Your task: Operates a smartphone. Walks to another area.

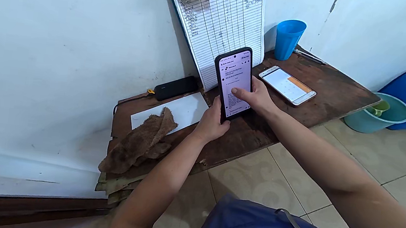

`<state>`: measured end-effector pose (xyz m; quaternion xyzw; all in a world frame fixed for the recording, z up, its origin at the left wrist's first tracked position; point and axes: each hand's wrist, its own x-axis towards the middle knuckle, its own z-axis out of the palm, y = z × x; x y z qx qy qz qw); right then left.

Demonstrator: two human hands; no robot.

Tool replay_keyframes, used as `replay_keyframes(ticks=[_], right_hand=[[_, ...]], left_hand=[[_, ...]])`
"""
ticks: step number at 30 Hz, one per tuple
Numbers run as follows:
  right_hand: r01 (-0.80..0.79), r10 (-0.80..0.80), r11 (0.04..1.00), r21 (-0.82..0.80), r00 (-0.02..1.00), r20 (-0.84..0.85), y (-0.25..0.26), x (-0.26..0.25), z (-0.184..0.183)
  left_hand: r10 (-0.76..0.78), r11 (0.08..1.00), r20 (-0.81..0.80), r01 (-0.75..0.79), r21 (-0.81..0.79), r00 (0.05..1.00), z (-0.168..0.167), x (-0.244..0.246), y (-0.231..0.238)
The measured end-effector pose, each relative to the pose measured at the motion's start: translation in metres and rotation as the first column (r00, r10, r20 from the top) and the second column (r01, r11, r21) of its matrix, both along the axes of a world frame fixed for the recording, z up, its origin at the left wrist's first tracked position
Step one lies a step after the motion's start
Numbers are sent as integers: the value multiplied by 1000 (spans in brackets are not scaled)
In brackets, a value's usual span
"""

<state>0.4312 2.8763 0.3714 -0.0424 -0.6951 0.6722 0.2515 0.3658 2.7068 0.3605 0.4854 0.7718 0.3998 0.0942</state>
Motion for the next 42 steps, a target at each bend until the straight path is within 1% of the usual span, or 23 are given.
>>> replay_keyframes(ticks=[10, 17, 21, 26, 30, 34, 38, 42], right_hand=[[14, -15, 1000, 23, 1000, 15, 0, 0, 0], [33, -33, 999, 9, 999, 0, 0, -3, -2], [13, -13, 1000, -7, 1000, -1, 0, -1, -1], [-39, 39, 999, -30, 999, -2, 2, -1, -2], [-49, 49, 999, 1, 999, -2, 2, -1, -1], [-8, 8, 999, 37, 1000, -1, 3, -3, -1], [-80, 74, 990, 119, 996, 48, 6, -2, 0], [-100, 98, 992, 80, 995, 31, 5, -1, 1]], left_hand=[[-10, 999, 6, 10, 31, 1000, -3, -1, 0], [-16, 1000, -5, 16, 19, 1000, -2, -1, 1], [-15, 1000, 2, 15, 19, 1000, -2, -1, 1], [-2, 1000, 117, 1, 12, 993, 1, -2, 0], [35, 999, 218, -34, -10, 975, 5, -3, 1], [40, 999, 231, -38, -15, 972, 7, -2, 1], [48, 999, 246, -44, -23, 968, 7, -2, 1], [51, 999, 246, -46, -25, 968, 7, -1, 1]])
